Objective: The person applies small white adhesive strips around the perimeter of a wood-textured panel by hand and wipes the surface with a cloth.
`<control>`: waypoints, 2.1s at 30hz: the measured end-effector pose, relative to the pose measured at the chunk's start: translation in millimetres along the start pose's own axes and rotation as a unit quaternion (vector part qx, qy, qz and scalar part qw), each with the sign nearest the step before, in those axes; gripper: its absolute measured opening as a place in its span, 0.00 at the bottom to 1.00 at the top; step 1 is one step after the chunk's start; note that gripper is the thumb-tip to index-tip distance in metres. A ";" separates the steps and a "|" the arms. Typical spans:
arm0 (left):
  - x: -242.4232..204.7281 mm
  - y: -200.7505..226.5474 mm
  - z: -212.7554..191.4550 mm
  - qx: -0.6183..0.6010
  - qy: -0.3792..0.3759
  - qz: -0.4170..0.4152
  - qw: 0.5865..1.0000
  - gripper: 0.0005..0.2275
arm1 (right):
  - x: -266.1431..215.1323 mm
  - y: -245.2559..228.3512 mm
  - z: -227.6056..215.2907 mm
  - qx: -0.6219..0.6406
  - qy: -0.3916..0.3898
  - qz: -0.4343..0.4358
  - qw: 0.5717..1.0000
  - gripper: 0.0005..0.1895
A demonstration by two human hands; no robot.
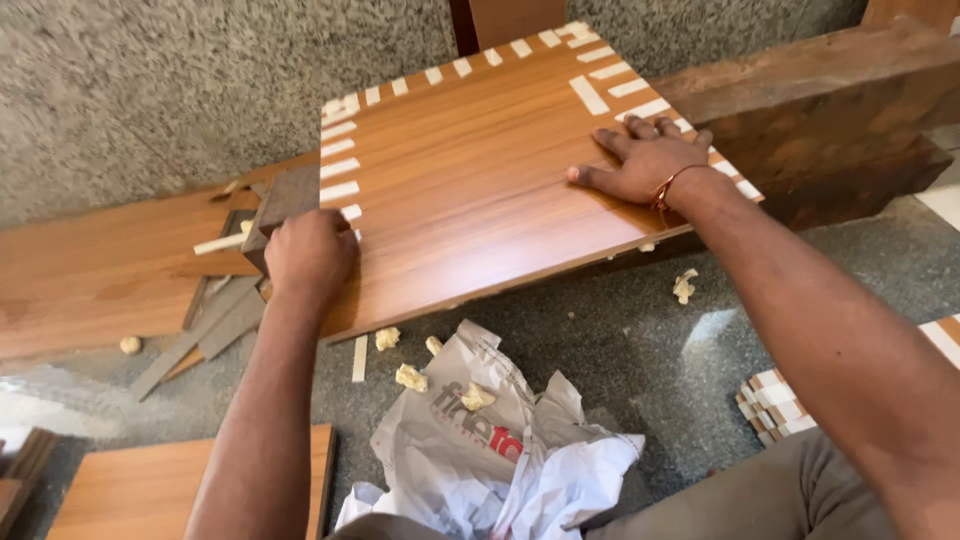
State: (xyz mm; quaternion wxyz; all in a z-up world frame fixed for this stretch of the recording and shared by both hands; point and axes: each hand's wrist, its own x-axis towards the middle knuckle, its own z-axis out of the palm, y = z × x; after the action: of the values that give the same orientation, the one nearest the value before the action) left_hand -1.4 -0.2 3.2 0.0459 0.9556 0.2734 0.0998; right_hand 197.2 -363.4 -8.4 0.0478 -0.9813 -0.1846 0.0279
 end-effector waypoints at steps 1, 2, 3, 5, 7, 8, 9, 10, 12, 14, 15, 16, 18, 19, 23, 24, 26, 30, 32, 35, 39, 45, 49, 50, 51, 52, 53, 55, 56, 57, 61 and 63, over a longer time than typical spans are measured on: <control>0.2 1.1 -3.8 -0.032 -0.003 -0.013 0.999 0.07 | 0.0 -0.3 -2.4 0.002 -0.003 0.000 1.000 0.54; -2.1 2.7 -5.3 -0.026 -0.009 -0.001 1.000 0.08 | -2.1 0.5 -1.6 0.004 -0.005 0.005 1.000 0.54; -3.6 4.7 -7.0 -0.020 -0.014 0.011 1.000 0.08 | -4.4 1.2 0.1 0.007 -0.008 0.010 1.000 0.53; -1.5 9.3 -13.1 0.009 -0.029 0.023 0.999 0.08 | -4.5 -0.1 -2.1 0.011 -0.004 0.014 1.000 0.53; 1.2 13.4 -16.4 0.057 -0.059 0.023 0.996 0.07 | -6.2 -3.1 -1.0 0.016 0.000 0.013 1.000 0.53; 3.6 14.7 -17.6 0.063 -0.050 0.029 0.996 0.07 | -6.3 -3.9 -0.8 0.018 0.001 0.012 1.000 0.53; 7.3 17.1 -17.9 0.068 -0.040 0.035 0.996 0.07 | -5.6 -4.2 -1.0 0.020 0.002 0.011 1.000 0.53; 10.9 19.2 -17.1 0.072 -0.032 0.043 0.996 0.07 | -5.2 -3.2 -0.5 0.022 0.002 0.013 1.000 0.53; 17.9 22.3 -13.6 0.100 -0.056 0.044 0.992 0.08 | -4.4 -1.0 1.4 0.016 0.000 0.014 1.000 0.53; 17.5 20.6 -6.6 0.116 -0.064 0.047 0.990 0.09 | -5.1 -0.4 3.7 0.015 -0.003 0.014 1.000 0.53; 15.3 17.8 -4.6 0.118 -0.060 0.050 0.990 0.08 | -6.8 -0.7 4.7 0.017 -0.005 0.014 1.000 0.53; 15.2 16.0 -6.5 0.121 -0.051 0.053 0.990 0.08 | -6.4 -2.4 2.1 0.021 -0.002 0.012 1.000 0.53; 13.1 12.2 -12.1 0.103 -0.035 0.050 0.993 0.09 | -8.0 -5.1 -0.8 0.021 0.005 0.004 1.000 0.54; 12.6 11.5 -14.1 0.094 -0.027 0.049 0.994 0.09 | -8.9 -4.3 -2.1 0.021 0.009 0.002 1.000 0.54; 11.4 2.0 -10.8 -0.009 -0.087 0.028 0.996 0.09 | -9.0 0.0 1.6 0.019 -0.005 0.013 1.000 0.53; 12.8 -2.3 -11.7 -0.010 -0.097 0.020 0.995 0.10 | -8.4 -0.9 2.3 0.021 -0.004 0.010 1.000 0.53; 18.2 -4.9 -11.1 0.002 -0.086 0.025 0.996 0.10 | -6.7 -3.4 2.5 0.024 -0.001 0.007 1.000 0.54; 34.4 11.7 1.7 0.080 -0.052 0.045 0.994 0.10 | -5.1 -1.6 2.3 0.022 -0.004 0.016 1.000 0.54; 36.5 16.4 10.9 0.103 -0.055 0.046 0.992 0.11 | -6.1 -1.8 3.0 0.023 -0.005 0.020 1.000 0.54; 29.5 4.4 18.8 0.055 -0.023 0.041 0.997 0.12 | -8.1 -5.9 1.8 0.029 0.004 0.016 0.999 0.54; 14.9 -25.9 24.1 -0.316 0.034 -0.076 0.945 0.12 | -5.4 -5.2 -0.1 0.022 0.001 0.017 1.000 0.53; 12.4 -27.9 23.8 -0.197 0.000 0.006 0.980 0.13 | -7.8 -5.2 3.6 0.028 -0.001 0.014 1.000 0.54; 23.1 -0.7 10.2 -0.046 0.011 0.047 0.998 0.09 | -6.8 -1.3 4.4 0.021 -0.003 0.012 1.000 0.54; 25.1 5.0 8.6 -0.015 -0.010 0.042 0.999 0.09 | -6.5 -0.4 5.0 0.020 -0.003 0.013 1.000 0.54; 28.3 10.7 7.6 0.016 -0.030 0.037 0.999 0.10 | -6.1 0.0 5.3 0.019 -0.003 0.014 1.000 0.54; 30.6 13.1 6.7 0.047 -0.048 0.028 0.997 0.10 | -5.3 -0.9 5.0 0.017 -0.002 0.012 1.000 0.54; 32.6 15.2 7.7 0.065 -0.067 0.031 0.995 0.10 | -6.1 -0.8 4.8 0.017 -0.001 0.015 1.000 0.54; 33.6 14.0 13.5 0.102 -0.105 0.035 0.989 0.09 | -8.5 -3.1 5.2 0.019 0.000 0.019 1.000 0.54; 34.7 11.3 15.7 0.094 -0.079 0.056 0.991 0.09 | -9.9 -4.0 4.3 0.023 0.005 0.012 1.000 0.54; 33.4 6.7 19.4 0.086 -0.053 0.077 0.992 0.11 | -11.0 -4.7 3.1 0.026 0.009 0.005 1.000 0.54; 31.0 -21.0 32.7 -0.106 -0.041 -0.022 0.993 0.15 | -10.8 -3.8 0.6 0.025 0.009 0.010 1.000 0.54; 25.9 -38.2 42.6 -0.395 -0.041 -0.076 0.915 0.12 | -12.3 -0.2 4.8 0.025 0.003 0.009 1.000 0.53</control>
State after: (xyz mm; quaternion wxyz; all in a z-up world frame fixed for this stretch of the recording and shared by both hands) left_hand 9.8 44.5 -39.5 0.4382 0.8390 0.2818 0.1568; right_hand 185.4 -367.3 -12.6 0.0724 -0.9815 -0.1746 0.0300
